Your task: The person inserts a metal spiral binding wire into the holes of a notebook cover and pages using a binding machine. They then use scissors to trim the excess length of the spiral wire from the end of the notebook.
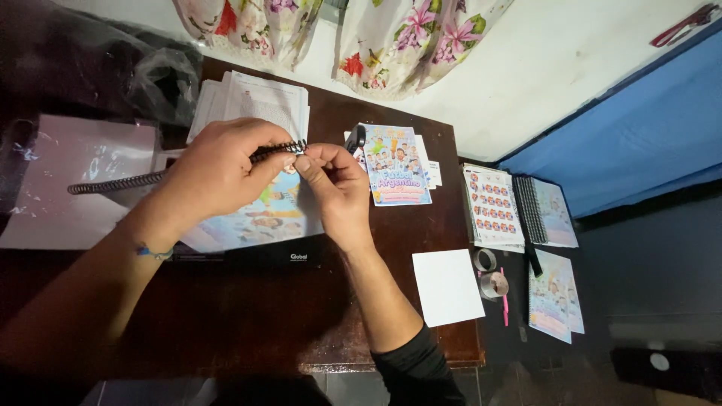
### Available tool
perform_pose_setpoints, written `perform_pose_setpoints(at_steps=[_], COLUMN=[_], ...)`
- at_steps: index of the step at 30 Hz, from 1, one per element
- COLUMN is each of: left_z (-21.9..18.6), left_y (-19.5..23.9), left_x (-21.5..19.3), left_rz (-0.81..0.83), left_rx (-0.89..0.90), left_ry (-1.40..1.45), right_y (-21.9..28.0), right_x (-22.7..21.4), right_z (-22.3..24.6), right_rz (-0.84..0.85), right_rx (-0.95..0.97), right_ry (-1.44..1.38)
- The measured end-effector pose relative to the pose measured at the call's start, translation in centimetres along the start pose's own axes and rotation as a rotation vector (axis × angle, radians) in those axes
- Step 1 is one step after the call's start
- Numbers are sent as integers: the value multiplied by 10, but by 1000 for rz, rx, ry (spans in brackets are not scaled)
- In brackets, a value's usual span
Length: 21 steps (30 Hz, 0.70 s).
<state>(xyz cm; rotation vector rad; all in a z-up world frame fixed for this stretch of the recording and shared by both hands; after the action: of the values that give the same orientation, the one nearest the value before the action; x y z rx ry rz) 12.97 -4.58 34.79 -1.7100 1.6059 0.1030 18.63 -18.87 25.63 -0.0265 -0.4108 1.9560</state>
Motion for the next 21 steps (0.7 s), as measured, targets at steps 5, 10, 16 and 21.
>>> perform_pose_setpoints(at_steps=[5, 10, 16, 21], left_z=[2, 3, 16, 48], left_y=[-7, -17, -23, -21], left_x=[3, -3, -2, 7], left_rz=[-28, -67, -52, 35], left_rx=[39, 104, 107, -40], left_ry=[-6, -47, -75, -214], right_y=[-8, -24, -43, -41], right_x=[-4, -9, -4, -1], right_z=[2, 1, -27, -63], right_rz=[20, 10, 7, -50], right_rx=[17, 37, 154, 236], right_ry=[-11, -6, -273, -366])
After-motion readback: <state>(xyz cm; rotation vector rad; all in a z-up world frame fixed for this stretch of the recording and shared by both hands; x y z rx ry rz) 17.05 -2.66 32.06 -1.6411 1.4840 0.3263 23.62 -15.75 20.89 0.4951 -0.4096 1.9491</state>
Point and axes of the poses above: each hand's wrist, its own y-axis away from the middle knuckle, its own x-axis out of the palm, z = x × y, the point moved 9 cm from there along -y, towards the middle knuckle, and after that the axes turned 4 degrees about y, right-handed, at the moved point
